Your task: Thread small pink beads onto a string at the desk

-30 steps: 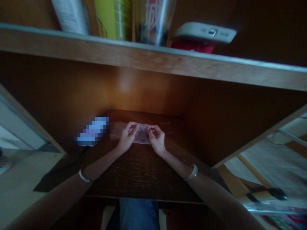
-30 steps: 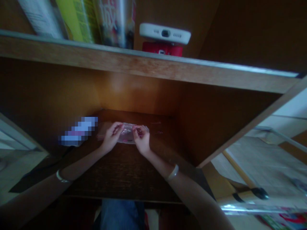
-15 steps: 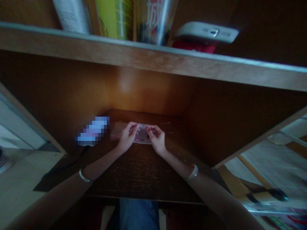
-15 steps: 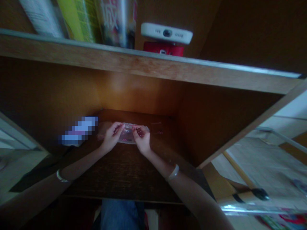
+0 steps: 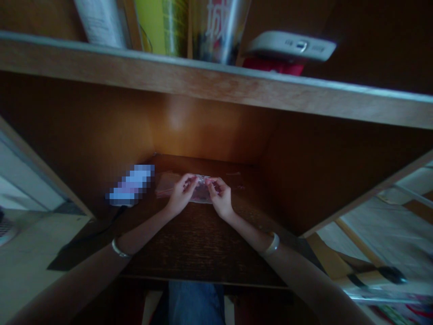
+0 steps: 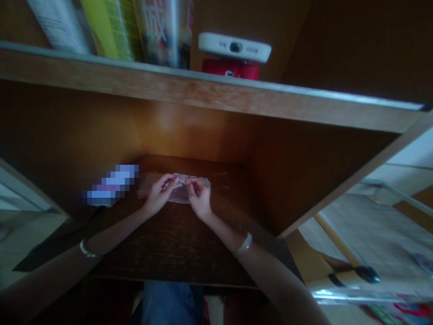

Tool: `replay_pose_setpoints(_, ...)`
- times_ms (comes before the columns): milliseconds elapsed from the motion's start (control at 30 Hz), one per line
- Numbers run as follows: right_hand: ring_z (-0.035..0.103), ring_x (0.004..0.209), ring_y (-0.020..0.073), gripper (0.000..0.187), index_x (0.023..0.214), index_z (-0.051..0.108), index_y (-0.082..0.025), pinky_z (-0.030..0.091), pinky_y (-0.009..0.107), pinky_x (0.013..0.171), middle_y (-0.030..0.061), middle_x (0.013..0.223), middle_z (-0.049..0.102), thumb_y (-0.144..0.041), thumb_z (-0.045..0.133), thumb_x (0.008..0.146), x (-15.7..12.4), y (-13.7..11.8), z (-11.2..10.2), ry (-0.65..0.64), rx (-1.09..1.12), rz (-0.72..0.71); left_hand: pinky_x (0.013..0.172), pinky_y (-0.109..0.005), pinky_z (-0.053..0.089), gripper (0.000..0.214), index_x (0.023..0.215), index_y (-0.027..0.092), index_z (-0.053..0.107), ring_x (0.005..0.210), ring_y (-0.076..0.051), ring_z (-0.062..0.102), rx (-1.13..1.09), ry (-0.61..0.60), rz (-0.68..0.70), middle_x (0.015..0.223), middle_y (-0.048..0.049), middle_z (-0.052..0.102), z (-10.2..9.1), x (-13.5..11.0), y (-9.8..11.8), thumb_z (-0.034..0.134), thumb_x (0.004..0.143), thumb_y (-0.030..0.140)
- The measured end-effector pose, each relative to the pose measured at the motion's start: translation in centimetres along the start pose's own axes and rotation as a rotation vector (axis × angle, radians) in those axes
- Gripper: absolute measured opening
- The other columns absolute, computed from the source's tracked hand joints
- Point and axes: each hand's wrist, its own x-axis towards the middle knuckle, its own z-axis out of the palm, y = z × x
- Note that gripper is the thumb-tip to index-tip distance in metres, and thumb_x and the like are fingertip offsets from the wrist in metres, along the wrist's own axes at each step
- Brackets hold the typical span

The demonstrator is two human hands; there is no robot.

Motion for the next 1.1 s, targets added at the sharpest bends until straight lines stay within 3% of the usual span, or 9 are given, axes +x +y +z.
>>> replay_pose_setpoints(1100,0.065,0.075,0.0154,0.015,0.081,0.066,-0.021,0.053,0.030,0.069,0.0024,0.082,0.069,-0.034,0.059,0.081,-0.11,-0.48,-0.02,-0.121,0.090,0.015,0.070,-0.026,0.049,0.016,0.084,0.019,0.059,0.076,-0.014,0.060,0.046,-0.043,0.066,0.081,-0.0019,0.063,0.14,-0.05,0.45,0.054,0.087,0.033)
